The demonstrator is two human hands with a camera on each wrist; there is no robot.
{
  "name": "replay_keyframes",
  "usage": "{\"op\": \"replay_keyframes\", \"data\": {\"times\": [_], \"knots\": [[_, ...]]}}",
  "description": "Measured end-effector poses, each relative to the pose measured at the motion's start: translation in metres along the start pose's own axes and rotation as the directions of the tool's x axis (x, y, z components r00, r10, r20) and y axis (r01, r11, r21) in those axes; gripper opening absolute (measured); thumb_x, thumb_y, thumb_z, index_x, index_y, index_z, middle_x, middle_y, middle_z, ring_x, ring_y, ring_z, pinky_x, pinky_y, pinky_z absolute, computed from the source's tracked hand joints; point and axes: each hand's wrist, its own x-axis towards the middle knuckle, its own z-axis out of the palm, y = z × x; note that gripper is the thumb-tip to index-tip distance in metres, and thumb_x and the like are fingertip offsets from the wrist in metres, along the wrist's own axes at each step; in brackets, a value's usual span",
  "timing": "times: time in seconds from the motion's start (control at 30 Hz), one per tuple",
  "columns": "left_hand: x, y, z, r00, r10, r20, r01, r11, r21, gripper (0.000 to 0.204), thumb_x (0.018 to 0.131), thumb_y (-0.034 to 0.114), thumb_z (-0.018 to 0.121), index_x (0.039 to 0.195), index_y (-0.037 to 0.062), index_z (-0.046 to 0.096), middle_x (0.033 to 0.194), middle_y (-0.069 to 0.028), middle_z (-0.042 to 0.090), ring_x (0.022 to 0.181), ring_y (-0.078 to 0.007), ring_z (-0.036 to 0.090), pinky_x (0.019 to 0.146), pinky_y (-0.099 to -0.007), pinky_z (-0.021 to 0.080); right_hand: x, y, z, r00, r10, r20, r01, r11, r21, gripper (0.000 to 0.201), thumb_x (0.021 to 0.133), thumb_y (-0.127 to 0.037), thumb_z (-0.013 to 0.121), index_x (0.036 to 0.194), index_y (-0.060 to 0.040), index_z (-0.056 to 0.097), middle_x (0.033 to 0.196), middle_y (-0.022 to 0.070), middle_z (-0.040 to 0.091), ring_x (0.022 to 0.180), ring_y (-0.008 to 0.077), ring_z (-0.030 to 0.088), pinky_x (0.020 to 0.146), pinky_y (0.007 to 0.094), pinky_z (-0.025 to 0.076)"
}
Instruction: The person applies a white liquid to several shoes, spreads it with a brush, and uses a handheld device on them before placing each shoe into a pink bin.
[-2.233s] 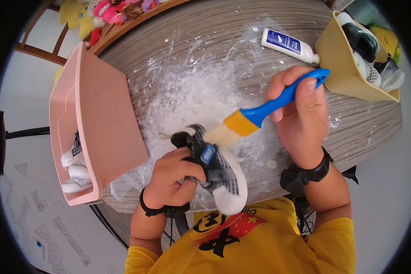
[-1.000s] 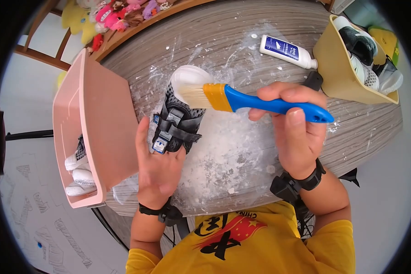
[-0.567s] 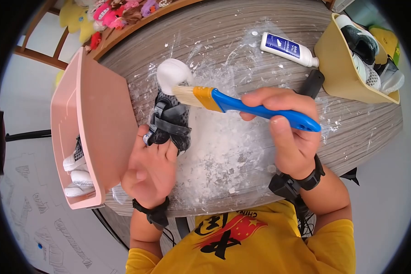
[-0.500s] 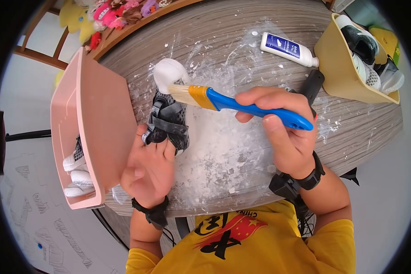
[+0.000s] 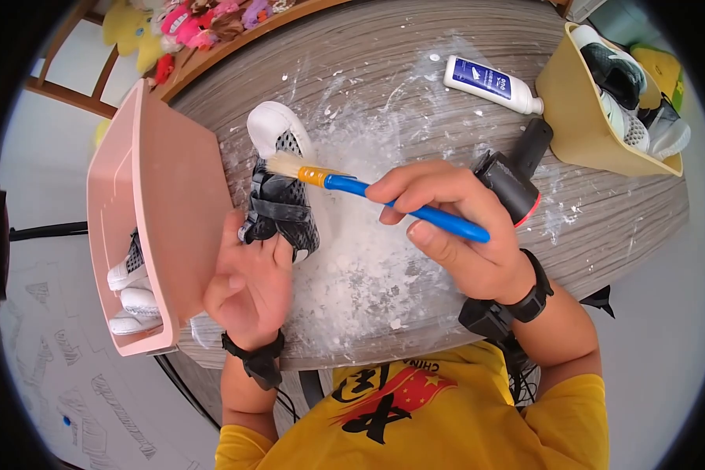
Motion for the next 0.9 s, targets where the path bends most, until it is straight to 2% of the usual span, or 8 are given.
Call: {"op": "replay_keyframes", "data": {"times": [0.2, 0.23, 0.3, 0.4, 0.53, 0.63, 0.8, 0.9], "knots": [[0.0, -0.001, 0.003, 0.999, -0.002, -0.036, 0.001, 1.0, -0.027, 0.07, 0.067, 0.006, 0.053, 0.135, -0.0009, 0.04, 0.137, -0.0254, 0.046, 0.132, -0.037, 0.04, 0.117, -0.0441, 0.023, 0.007, -0.006, -0.006, 0.981, -0.002, 0.196, 0.026, 0.992, -0.12, 0.01, 0.084, -0.002, 0.073, 0.086, -0.0014, 0.063, 0.098, 0.0161, 0.069, 0.085, 0.025, 0.066, 0.075, 0.0348, 0.052], [0.0, -0.001, 0.005, 0.998, -0.005, -0.064, 0.004, 1.0, -0.008, 0.071, 0.067, 0.006, 0.053, 0.136, -0.0007, 0.039, 0.137, -0.0251, 0.046, 0.132, -0.0375, 0.04, 0.117, -0.0443, 0.023, 0.008, -0.007, -0.002, 0.986, 0.008, 0.167, 0.012, 0.993, -0.117, 0.012, 0.082, 0.0, 0.073, 0.079, -0.0021, 0.062, 0.09, 0.0148, 0.069, 0.081, 0.0257, 0.065, 0.071, 0.0339, 0.051], [-0.001, 0.0, 0.011, 0.993, -0.007, -0.121, 0.011, 0.999, 0.03, 0.071, 0.067, 0.006, 0.053, 0.136, -0.0004, 0.038, 0.137, -0.0244, 0.046, 0.131, -0.0386, 0.04, 0.117, -0.0446, 0.023, 0.009, -0.01, -0.003, 0.982, 0.022, 0.189, 0.0, 0.993, -0.116, 0.011, 0.081, 0.002, 0.072, 0.078, -0.0022, 0.061, 0.087, 0.0136, 0.07, 0.078, 0.025, 0.065, 0.068, 0.0331, 0.051], [0.0, 0.0, 0.014, 0.995, -0.001, -0.102, 0.002, 1.0, 0.01, 0.072, 0.067, 0.006, 0.053, 0.137, 0.0005, 0.036, 0.138, -0.0232, 0.046, 0.131, -0.0408, 0.04, 0.118, -0.0448, 0.023, 0.009, -0.01, -0.005, 0.978, 0.039, 0.206, -0.024, 0.997, -0.077, 0.011, 0.081, 0.003, 0.07, 0.078, -0.0023, 0.061, 0.083, 0.0122, 0.07, 0.074, 0.0247, 0.064, 0.066, 0.0327, 0.051], [-0.001, 0.002, 0.007, 0.995, -0.032, -0.094, 0.034, 0.999, 0.017, 0.071, 0.068, 0.006, 0.053, 0.137, 0.0016, 0.036, 0.139, -0.0204, 0.047, 0.13, -0.038, 0.043, 0.117, -0.0459, 0.025, 0.005, -0.006, -0.006, 0.976, 0.048, 0.214, -0.051, 0.999, 0.009, 0.009, 0.083, 0.002, 0.068, 0.078, -0.0019, 0.062, 0.081, 0.0111, 0.07, 0.069, 0.023, 0.064, 0.063, 0.0315, 0.05], [-0.001, 0.004, -0.001, 0.997, -0.057, -0.047, 0.056, 0.998, -0.026, 0.067, 0.071, 0.006, 0.052, 0.137, 0.0021, 0.038, 0.141, -0.0194, 0.047, 0.131, -0.0351, 0.044, 0.114, -0.0482, 0.031, 0.006, -0.009, -0.006, 0.949, 0.127, 0.29, -0.11, 0.991, -0.073, 0.007, 0.085, 0.0, 0.068, 0.079, -0.0008, 0.064, 0.08, 0.0103, 0.07, 0.066, 0.0214, 0.063, 0.062, 0.0293, 0.05], [-0.007, 0.0, -0.019, 0.994, -0.096, 0.042, 0.101, 0.985, -0.141, 0.062, 0.083, 0.011, 0.049, 0.144, 0.0048, 0.037, 0.149, -0.0154, 0.042, 0.136, -0.033, 0.042, 0.11, -0.0542, 0.037, 0.001, -0.005, 0.0, 0.953, 0.258, 0.159, -0.241, 0.963, -0.119, 0.007, 0.088, -0.002, 0.067, 0.081, -0.0002, 0.065, 0.081, 0.0098, 0.07, 0.069, 0.0156, 0.064, 0.063, 0.0259, 0.049], [-0.012, -0.002, -0.006, 0.982, -0.096, -0.164, 0.05, 0.963, -0.266, 0.059, 0.092, 0.023, 0.048, 0.148, 0.0069, 0.036, 0.153, -0.0106, 0.039, 0.138, -0.033, 0.04, 0.108, -0.0572, 0.037, -0.002, -0.002, 0.001, 0.934, 0.352, 0.063, -0.351, 0.936, -0.031, 0.005, 0.09, -0.003, 0.067, 0.087, -0.0011, 0.063, 0.087, 0.0089, 0.069, 0.073, 0.0122, 0.064, 0.065, 0.025, 0.05]]}}
